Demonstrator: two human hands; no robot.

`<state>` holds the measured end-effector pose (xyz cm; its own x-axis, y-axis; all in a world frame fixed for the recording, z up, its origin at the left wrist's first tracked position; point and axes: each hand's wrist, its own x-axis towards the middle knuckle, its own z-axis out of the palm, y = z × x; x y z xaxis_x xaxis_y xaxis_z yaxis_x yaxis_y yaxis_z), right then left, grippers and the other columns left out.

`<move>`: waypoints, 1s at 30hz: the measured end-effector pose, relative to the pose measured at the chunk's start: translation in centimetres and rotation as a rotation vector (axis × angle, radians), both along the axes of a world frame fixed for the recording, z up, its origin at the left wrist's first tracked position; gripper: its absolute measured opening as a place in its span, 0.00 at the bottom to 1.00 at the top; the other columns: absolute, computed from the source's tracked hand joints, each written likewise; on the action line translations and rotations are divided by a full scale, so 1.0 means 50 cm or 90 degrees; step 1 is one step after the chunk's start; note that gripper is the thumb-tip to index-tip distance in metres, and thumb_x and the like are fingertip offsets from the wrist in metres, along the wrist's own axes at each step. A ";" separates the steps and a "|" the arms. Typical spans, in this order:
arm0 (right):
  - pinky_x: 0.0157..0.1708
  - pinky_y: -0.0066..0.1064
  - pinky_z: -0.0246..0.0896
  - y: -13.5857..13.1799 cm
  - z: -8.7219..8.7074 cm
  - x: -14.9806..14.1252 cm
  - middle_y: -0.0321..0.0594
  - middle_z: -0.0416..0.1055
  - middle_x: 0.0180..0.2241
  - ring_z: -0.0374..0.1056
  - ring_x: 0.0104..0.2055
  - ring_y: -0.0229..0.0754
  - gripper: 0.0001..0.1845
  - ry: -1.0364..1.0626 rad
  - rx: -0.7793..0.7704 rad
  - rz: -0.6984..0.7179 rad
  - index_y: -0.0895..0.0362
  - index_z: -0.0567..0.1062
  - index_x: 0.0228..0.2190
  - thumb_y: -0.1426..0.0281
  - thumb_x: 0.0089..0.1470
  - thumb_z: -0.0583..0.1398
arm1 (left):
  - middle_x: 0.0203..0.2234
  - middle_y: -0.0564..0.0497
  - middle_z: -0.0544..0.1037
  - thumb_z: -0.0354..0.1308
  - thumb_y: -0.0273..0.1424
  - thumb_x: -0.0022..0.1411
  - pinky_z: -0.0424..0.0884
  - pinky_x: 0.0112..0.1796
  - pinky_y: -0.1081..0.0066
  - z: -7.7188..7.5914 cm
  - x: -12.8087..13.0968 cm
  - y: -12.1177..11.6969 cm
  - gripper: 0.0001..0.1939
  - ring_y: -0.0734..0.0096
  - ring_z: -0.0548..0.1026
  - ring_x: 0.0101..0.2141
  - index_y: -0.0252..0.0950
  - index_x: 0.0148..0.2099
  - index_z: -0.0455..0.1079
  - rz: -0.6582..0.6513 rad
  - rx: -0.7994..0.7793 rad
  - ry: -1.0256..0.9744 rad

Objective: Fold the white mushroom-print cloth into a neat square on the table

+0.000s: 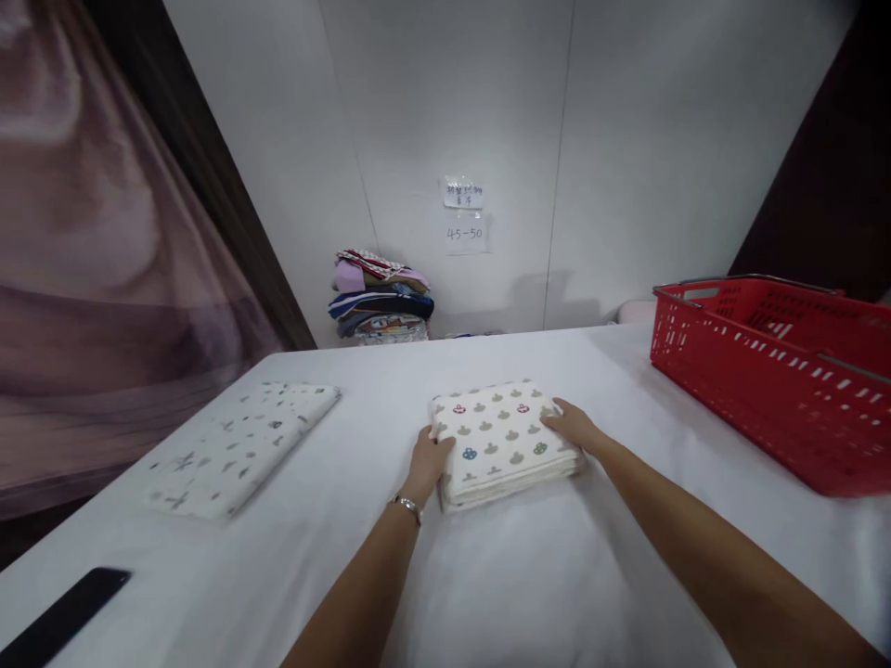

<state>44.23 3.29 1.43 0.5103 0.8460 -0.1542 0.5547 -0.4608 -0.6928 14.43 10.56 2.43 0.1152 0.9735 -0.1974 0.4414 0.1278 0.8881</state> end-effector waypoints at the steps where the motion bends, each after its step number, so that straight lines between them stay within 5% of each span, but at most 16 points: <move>1: 0.50 0.36 0.58 -0.019 -0.001 0.000 0.49 0.64 0.54 0.64 0.53 0.50 0.40 0.038 0.008 -0.007 0.60 0.58 0.59 0.61 0.46 0.61 | 0.48 0.39 0.71 0.56 0.31 0.54 0.68 0.41 0.70 0.000 0.001 -0.005 0.33 0.65 0.73 0.43 0.30 0.60 0.52 -0.003 -0.004 -0.013; 6: 0.44 0.36 0.64 -0.150 -0.018 -0.014 0.41 0.72 0.45 0.70 0.43 0.47 0.39 0.184 0.076 0.032 0.55 0.57 0.59 0.62 0.46 0.60 | 0.47 0.44 0.72 0.56 0.28 0.53 0.68 0.42 0.70 -0.017 -0.012 -0.041 0.36 0.67 0.73 0.41 0.34 0.62 0.49 -0.075 0.005 -0.001; 10: 0.44 0.37 0.63 -0.200 -0.015 -0.024 0.42 0.72 0.45 0.69 0.45 0.49 0.39 0.100 0.055 0.050 0.54 0.55 0.59 0.60 0.48 0.59 | 0.49 0.46 0.72 0.54 0.28 0.53 0.65 0.46 0.67 -0.015 -0.017 -0.056 0.33 0.64 0.72 0.45 0.37 0.62 0.51 -0.113 0.035 0.100; 15: 0.55 0.44 0.51 -0.144 0.035 -0.046 0.51 0.57 0.58 0.53 0.60 0.54 0.38 -0.261 0.114 0.118 0.60 0.54 0.60 0.57 0.52 0.54 | 0.59 0.43 0.60 0.51 0.29 0.55 0.56 0.56 0.67 0.028 0.019 -0.056 0.29 0.62 0.58 0.58 0.35 0.60 0.55 -0.170 0.195 0.236; 18: 0.60 0.45 0.41 -0.091 0.053 -0.075 0.48 0.46 0.63 0.40 0.65 0.51 0.35 -0.367 0.147 0.198 0.59 0.54 0.60 0.56 0.56 0.50 | 0.64 0.42 0.49 0.49 0.37 0.60 0.48 0.59 0.61 0.036 0.053 -0.060 0.29 0.59 0.46 0.63 0.33 0.61 0.53 -0.230 0.290 0.346; 24: 0.60 0.49 0.35 -0.040 0.000 -0.083 0.46 0.47 0.63 0.39 0.65 0.51 0.34 -0.412 0.006 0.260 0.58 0.55 0.60 0.52 0.58 0.45 | 0.65 0.45 0.42 0.39 0.44 0.64 0.44 0.60 0.54 -0.009 0.073 -0.067 0.31 0.59 0.38 0.64 0.33 0.64 0.49 -0.301 0.338 0.465; 30: 0.60 0.48 0.36 -0.039 -0.035 -0.065 0.45 0.48 0.63 0.40 0.65 0.50 0.35 -0.444 0.027 0.259 0.57 0.55 0.60 0.50 0.58 0.43 | 0.65 0.48 0.41 0.37 0.45 0.64 0.48 0.59 0.56 -0.014 0.064 -0.071 0.32 0.60 0.37 0.64 0.35 0.65 0.48 -0.299 0.339 0.457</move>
<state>40.96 1.32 -0.34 0.1276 0.9842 0.1225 0.9843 -0.1105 -0.1376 17.61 7.03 1.71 0.5347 0.8416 0.0766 0.7974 -0.5325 0.2841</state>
